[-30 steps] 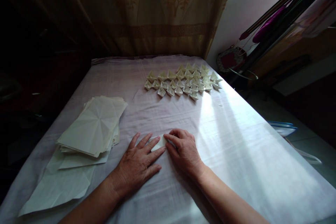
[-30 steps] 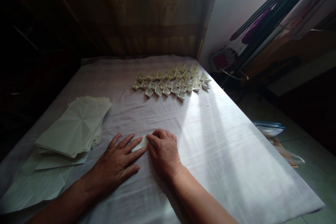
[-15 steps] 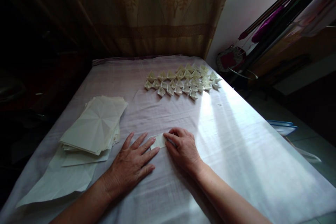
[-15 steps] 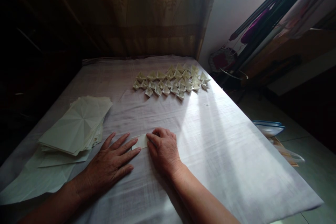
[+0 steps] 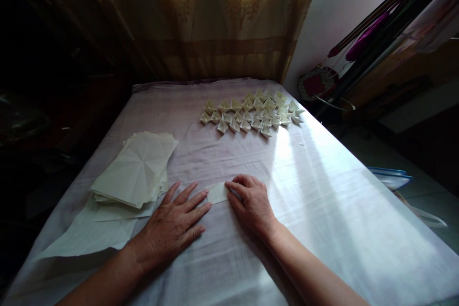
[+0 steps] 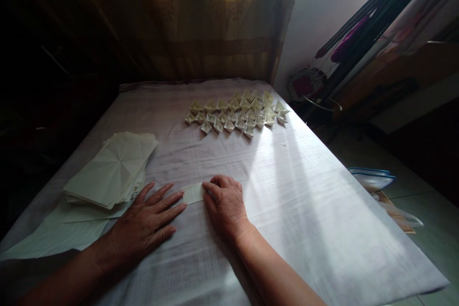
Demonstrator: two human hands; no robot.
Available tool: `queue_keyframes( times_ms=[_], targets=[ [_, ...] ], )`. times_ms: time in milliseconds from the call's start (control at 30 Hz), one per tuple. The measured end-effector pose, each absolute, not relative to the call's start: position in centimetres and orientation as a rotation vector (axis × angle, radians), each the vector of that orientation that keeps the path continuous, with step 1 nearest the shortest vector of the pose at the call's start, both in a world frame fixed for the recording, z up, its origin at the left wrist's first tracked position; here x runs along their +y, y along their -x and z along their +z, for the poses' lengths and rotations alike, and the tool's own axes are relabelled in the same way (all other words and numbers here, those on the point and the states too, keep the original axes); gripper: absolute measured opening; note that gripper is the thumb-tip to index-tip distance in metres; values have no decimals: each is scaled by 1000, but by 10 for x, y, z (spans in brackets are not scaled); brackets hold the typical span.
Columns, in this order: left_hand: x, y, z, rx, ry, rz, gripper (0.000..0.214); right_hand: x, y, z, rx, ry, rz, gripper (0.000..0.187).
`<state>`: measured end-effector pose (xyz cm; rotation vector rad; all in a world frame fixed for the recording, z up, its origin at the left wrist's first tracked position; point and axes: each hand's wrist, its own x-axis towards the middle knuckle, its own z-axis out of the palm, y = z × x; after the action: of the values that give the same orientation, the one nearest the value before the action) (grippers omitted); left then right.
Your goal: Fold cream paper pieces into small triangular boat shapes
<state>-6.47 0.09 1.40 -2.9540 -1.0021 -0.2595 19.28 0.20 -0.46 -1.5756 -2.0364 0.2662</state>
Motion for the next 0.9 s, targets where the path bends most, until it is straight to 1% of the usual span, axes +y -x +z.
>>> queue_keyframes(
  times_ms=[200, 300, 400, 500, 567, 733, 900],
  targets=[
    [8, 64, 18, -1007, 3014, -203, 40, -2, -195, -6, -2021, 1502, 178, 24],
    [9, 61, 20, -1018, 3018, -217, 39, -9, -193, 0, -2152, 1363, 136, 26],
    [9, 57, 23, -1042, 3017, -264, 35, -15, -188, 7, -2386, 1211, 241, 31],
    [11, 55, 24, -1031, 3035, -273, 33, -17, -186, 9, -2505, 1200, 354, 38],
    [13, 55, 23, -1022, 3047, -261, 34, -17, -190, 9, -2530, 1204, 372, 41],
    [22, 59, 24, -1047, 3102, -192, 32, -12, -215, 10, -2562, 1251, 362, 40],
    [27, 56, 41, -1005, 3144, -117, 32, -10, -227, 12, -2623, 1310, 460, 42]
  ],
)
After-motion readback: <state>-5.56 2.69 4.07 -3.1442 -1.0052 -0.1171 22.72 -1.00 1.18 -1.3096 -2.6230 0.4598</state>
